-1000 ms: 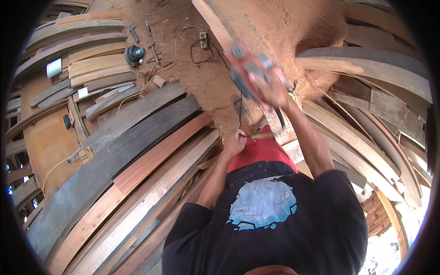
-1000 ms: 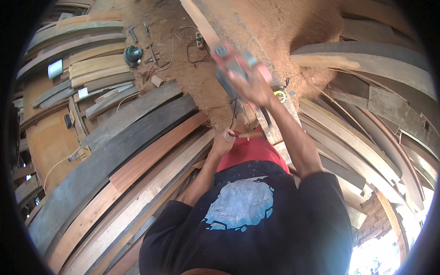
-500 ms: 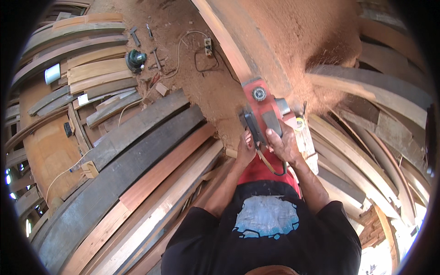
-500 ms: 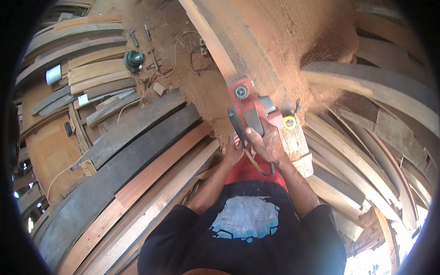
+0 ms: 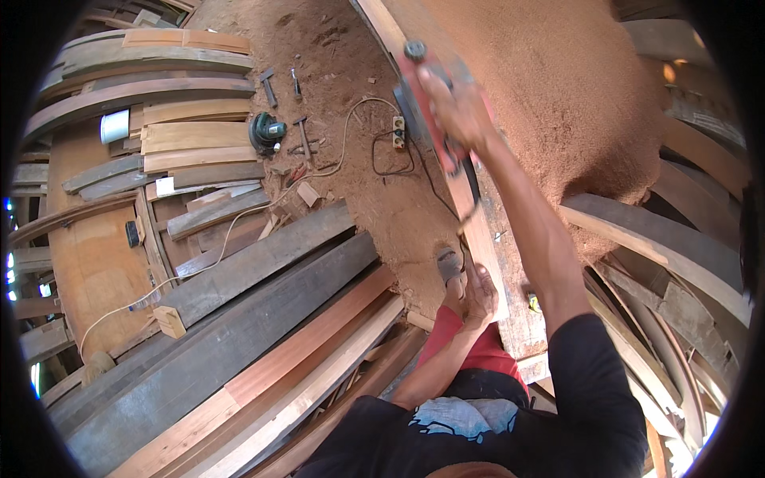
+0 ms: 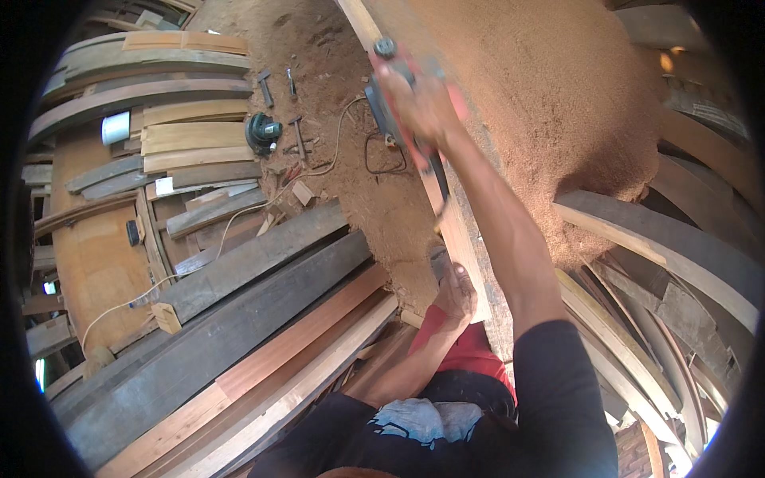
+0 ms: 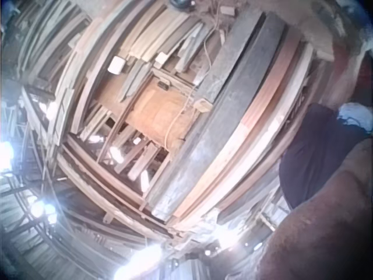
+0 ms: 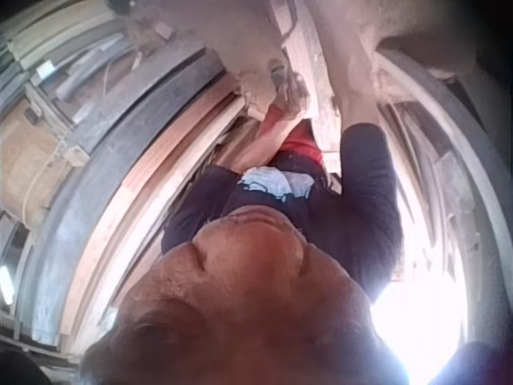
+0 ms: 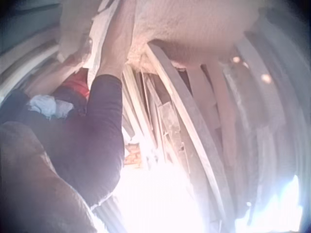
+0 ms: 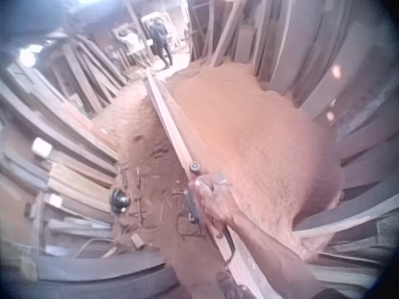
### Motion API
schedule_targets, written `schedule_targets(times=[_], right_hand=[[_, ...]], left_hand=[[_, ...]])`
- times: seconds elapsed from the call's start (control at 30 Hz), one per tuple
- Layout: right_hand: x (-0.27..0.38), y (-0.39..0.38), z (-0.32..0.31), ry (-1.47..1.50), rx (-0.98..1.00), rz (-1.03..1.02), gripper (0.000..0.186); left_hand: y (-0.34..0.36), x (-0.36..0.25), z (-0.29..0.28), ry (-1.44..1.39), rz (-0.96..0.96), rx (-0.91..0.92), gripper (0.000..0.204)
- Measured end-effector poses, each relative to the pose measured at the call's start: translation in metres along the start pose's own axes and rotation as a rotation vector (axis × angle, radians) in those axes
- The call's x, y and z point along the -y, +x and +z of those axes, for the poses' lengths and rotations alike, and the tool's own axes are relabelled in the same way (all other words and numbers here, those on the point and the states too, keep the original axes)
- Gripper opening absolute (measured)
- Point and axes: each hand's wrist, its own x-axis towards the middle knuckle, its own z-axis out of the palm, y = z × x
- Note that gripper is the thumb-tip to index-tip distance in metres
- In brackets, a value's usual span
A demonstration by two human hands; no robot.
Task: The person selects a long wooden plank from a stack, measures it with a tape measure, and marks it. They then use a handheld electric saw to cut the plank along the marked line. The person repeats this process with another plank, measuring and cutting it to size.
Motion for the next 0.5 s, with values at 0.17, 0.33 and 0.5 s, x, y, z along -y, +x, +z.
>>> schedule_targets(times=[0.17,0.33,0.5], right_hand=[[0.012,0.088,0.012,0.144,0.133,-0.033,0.055],[0.025,0.038,0.005,0.351,0.104,0.05,0.037],[-0.022,-0.067,-0.009,0.125,-0.008,-0.113,0.053]], left_hand=[[0.021,-0.031,-0.035,-0.328,-0.336,0.131,0.054],[0.022,-0.038,-0.036,-0.223,-0.392,0.147,0.044],[-0.004,0.017,0.009,-0.767,-0.338,0.082,0.039]])
